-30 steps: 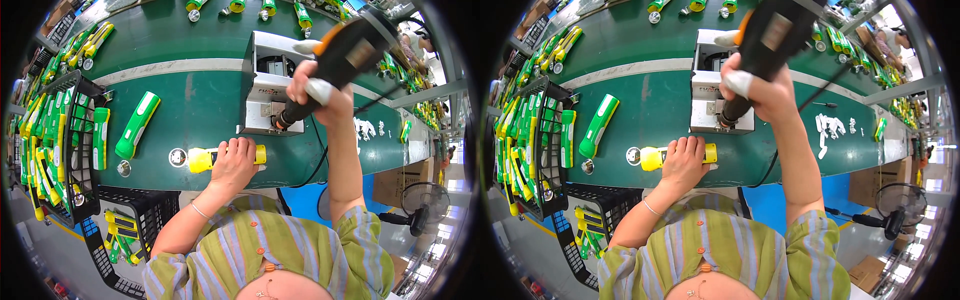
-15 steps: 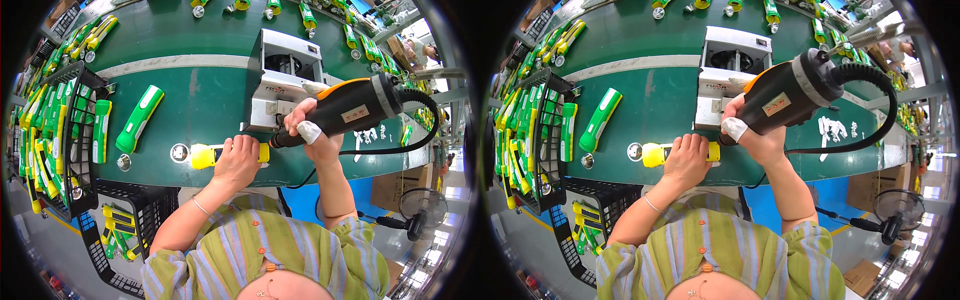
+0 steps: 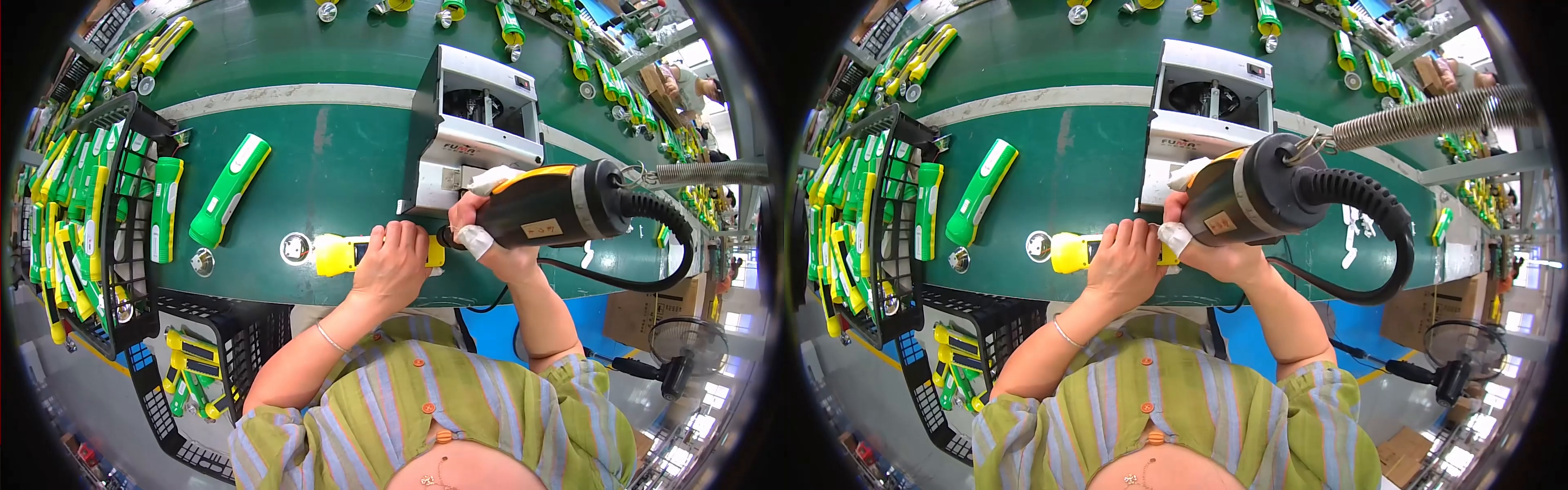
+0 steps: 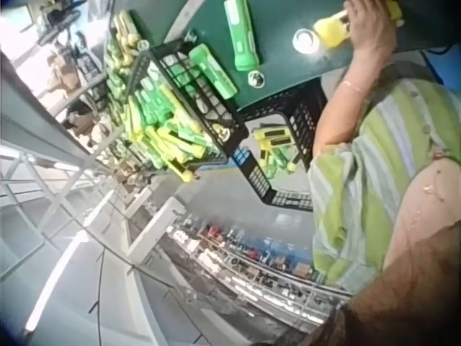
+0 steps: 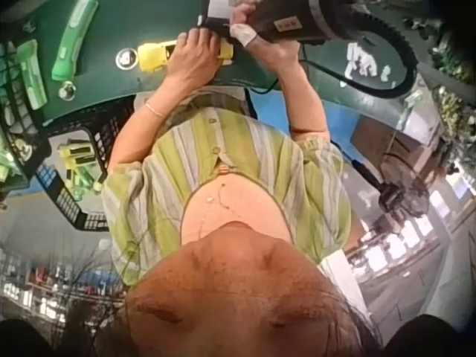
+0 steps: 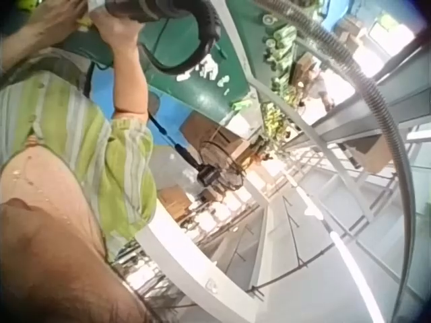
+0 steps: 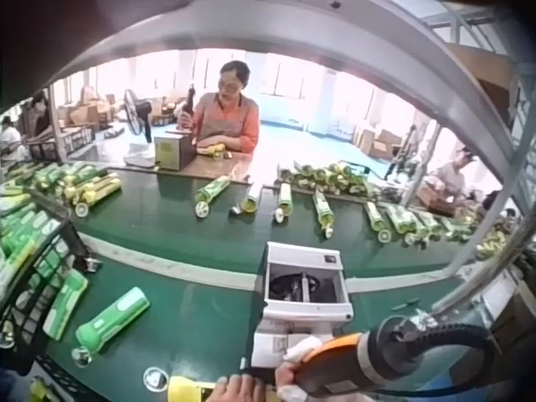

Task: Assembling solar flashlights on a factory production line using an electric screwdriver and a specialized fixture.

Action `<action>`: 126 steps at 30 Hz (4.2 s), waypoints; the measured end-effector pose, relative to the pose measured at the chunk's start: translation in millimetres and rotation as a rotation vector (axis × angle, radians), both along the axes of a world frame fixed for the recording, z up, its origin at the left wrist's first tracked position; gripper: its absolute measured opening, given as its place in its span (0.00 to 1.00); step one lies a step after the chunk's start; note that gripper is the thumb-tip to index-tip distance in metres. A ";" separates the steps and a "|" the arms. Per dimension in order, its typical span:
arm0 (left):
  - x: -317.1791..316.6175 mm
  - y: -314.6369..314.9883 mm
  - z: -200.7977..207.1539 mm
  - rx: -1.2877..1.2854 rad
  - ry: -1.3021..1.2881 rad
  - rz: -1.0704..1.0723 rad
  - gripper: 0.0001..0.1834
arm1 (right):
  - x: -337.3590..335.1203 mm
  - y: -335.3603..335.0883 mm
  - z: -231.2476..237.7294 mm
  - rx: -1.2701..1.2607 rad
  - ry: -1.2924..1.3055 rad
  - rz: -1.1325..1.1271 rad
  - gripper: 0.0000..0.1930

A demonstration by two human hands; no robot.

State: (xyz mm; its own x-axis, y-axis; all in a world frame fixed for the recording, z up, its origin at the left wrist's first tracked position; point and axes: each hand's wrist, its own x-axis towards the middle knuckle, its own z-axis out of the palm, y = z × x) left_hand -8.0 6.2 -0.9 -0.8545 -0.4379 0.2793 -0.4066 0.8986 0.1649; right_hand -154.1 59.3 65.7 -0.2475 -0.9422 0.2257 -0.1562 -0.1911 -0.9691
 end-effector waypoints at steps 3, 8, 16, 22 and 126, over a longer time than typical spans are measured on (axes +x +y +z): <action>0.4 -0.1 1.5 0.009 0.014 -0.009 0.24 | -6.4 -0.8 0.7 0.053 0.084 0.093 0.11; 1.1 1.6 -1.3 -0.007 -0.044 0.001 0.27 | -3.5 1.0 2.2 0.033 -0.098 0.051 0.09; 0.5 2.8 -3.8 -0.024 -0.045 0.009 0.28 | -3.8 2.1 4.7 0.104 0.099 0.074 0.10; -0.1 2.2 -2.0 -0.041 -0.030 0.007 0.28 | -0.5 2.6 9.3 0.085 -0.018 0.022 0.09; 8.2 -8.1 5.5 0.117 0.059 -0.014 0.27 | 11.6 26.1 4.4 -0.282 -0.141 0.177 0.18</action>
State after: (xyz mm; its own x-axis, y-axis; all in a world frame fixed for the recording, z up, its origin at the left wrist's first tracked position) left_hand 0.2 -1.8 4.5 -0.8444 -0.4583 0.2773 -0.3804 0.8776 0.2919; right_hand -142.4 85.4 70.0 -0.1331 -0.8790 0.4579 0.0347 -0.4658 -0.8842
